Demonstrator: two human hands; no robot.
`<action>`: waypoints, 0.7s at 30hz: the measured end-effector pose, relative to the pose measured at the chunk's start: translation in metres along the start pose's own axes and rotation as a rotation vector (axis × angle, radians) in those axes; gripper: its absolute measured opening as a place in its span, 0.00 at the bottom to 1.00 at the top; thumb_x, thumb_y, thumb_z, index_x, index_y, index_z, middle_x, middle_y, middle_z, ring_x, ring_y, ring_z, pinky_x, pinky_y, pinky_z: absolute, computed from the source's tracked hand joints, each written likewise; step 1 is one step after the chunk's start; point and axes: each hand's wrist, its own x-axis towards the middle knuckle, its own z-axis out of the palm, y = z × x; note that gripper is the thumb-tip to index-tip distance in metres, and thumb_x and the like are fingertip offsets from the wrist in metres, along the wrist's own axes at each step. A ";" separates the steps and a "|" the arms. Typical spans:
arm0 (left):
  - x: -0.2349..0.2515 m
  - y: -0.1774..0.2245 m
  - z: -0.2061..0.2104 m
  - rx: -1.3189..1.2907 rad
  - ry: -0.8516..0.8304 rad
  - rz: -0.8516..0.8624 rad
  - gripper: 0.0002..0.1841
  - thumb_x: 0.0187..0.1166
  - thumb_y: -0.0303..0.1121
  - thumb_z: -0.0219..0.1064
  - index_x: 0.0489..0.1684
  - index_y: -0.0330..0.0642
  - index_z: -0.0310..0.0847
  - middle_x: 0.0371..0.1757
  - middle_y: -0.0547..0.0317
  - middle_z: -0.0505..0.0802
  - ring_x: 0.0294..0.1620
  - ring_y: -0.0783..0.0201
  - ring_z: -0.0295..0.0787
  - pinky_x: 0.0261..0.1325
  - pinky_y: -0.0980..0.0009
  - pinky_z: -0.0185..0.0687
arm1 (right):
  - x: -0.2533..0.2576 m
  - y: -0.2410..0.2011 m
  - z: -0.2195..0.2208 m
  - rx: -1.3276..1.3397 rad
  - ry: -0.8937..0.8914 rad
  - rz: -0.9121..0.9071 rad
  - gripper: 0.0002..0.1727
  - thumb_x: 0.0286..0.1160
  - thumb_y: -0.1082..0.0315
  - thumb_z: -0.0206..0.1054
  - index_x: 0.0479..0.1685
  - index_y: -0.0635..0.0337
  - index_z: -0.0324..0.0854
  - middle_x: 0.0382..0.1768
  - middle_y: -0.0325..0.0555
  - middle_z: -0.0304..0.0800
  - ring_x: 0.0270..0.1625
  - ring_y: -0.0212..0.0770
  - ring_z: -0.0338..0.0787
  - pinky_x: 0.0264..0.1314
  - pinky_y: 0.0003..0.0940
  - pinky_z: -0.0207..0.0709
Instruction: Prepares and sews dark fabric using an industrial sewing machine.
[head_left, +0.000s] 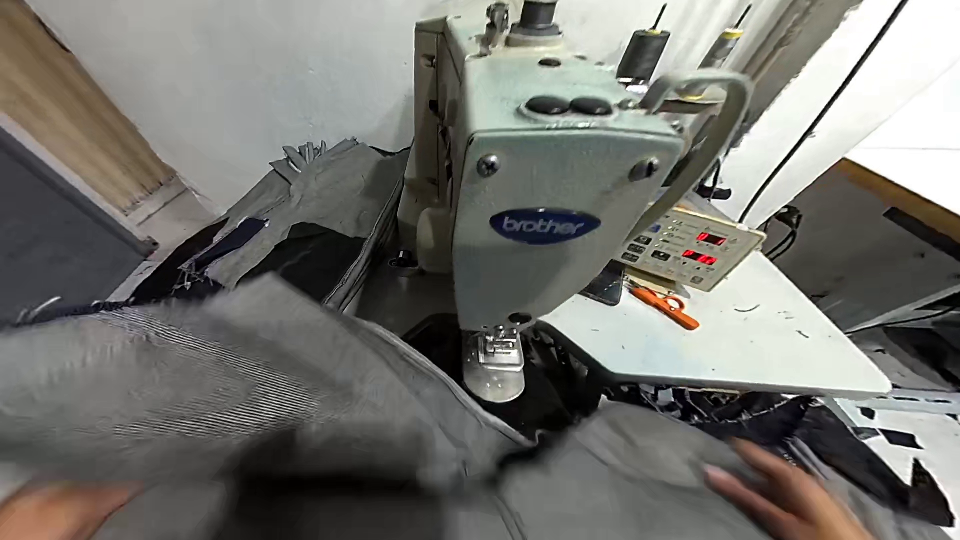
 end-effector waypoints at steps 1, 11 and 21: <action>0.037 -0.010 0.020 -0.025 -0.123 -0.165 0.17 0.85 0.29 0.62 0.57 0.18 0.81 0.55 0.31 0.89 0.58 0.47 0.86 0.68 0.49 0.77 | 0.027 0.015 0.041 -0.051 -0.002 0.065 0.26 0.79 0.58 0.69 0.63 0.75 0.80 0.47 0.75 0.89 0.51 0.71 0.90 0.58 0.73 0.77; 0.064 0.015 0.180 0.246 0.118 0.462 0.31 0.76 0.54 0.70 0.66 0.35 0.85 0.65 0.37 0.90 0.69 0.35 0.85 0.71 0.36 0.76 | 0.106 0.016 0.106 -0.506 0.218 0.097 0.17 0.83 0.79 0.54 0.66 0.81 0.77 0.63 0.82 0.81 0.68 0.80 0.80 0.63 0.72 0.73; 0.020 0.087 0.209 0.094 0.223 0.968 0.14 0.75 0.21 0.64 0.52 0.39 0.93 0.42 0.50 0.98 0.42 0.54 0.98 0.50 0.60 0.93 | -0.002 -0.089 0.149 -0.273 0.086 -0.745 0.23 0.81 0.78 0.59 0.75 0.65 0.76 0.72 0.64 0.83 0.75 0.62 0.83 0.74 0.55 0.79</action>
